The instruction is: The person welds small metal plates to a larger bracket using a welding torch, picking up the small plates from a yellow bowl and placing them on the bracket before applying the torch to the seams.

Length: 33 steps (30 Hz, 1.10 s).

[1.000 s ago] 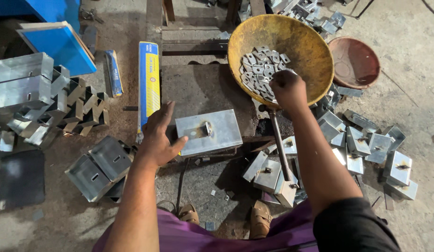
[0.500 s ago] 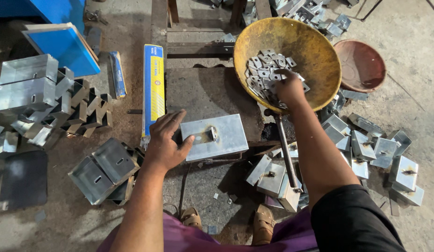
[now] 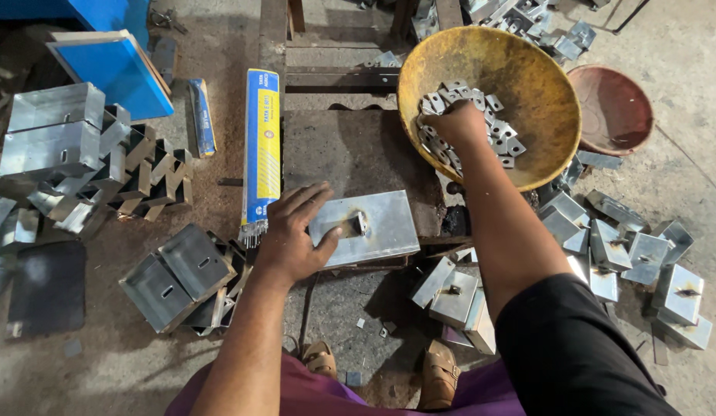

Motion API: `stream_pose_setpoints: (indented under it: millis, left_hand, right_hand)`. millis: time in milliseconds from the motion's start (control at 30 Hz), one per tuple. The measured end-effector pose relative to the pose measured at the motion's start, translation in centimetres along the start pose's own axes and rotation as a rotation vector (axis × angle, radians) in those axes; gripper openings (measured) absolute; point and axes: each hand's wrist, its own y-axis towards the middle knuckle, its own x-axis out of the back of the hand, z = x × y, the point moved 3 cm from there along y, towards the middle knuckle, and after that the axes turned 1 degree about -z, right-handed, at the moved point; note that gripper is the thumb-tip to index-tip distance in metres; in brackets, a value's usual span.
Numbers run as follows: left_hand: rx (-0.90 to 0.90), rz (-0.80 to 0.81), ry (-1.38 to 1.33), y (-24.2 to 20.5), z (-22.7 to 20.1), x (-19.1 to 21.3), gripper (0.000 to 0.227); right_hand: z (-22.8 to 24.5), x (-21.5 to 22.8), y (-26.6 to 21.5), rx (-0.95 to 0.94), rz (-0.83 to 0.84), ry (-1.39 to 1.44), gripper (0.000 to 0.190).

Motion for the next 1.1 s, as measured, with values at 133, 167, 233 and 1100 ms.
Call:
stream_pose_setpoints:
  millis: [133,167,233,1100]
  left_hand:
    - [0.021,0.004,-0.031,-0.1,-0.3,0.1,0.055]
    - [0.025,0.003,-0.027,-0.1,-0.3,0.2,0.055]
    - [0.029,0.002,-0.022,0.0,-0.2,0.4,0.055]
    - [1.010,-0.047,-1.232,-4.8,-8.3,-10.2,0.022]
  right_hand:
    - [-0.2,-1.3,0.9,-0.049,0.058,-0.052,0.058]
    - [-0.8,-1.4,1.5,-0.059,0.111,-0.037,0.054]
    - [-2.0,-1.4,2.5,-0.020,0.125,-0.041,0.051]
    - [4.8,4.9,-27.7,0.386,0.444,0.790,0.034]
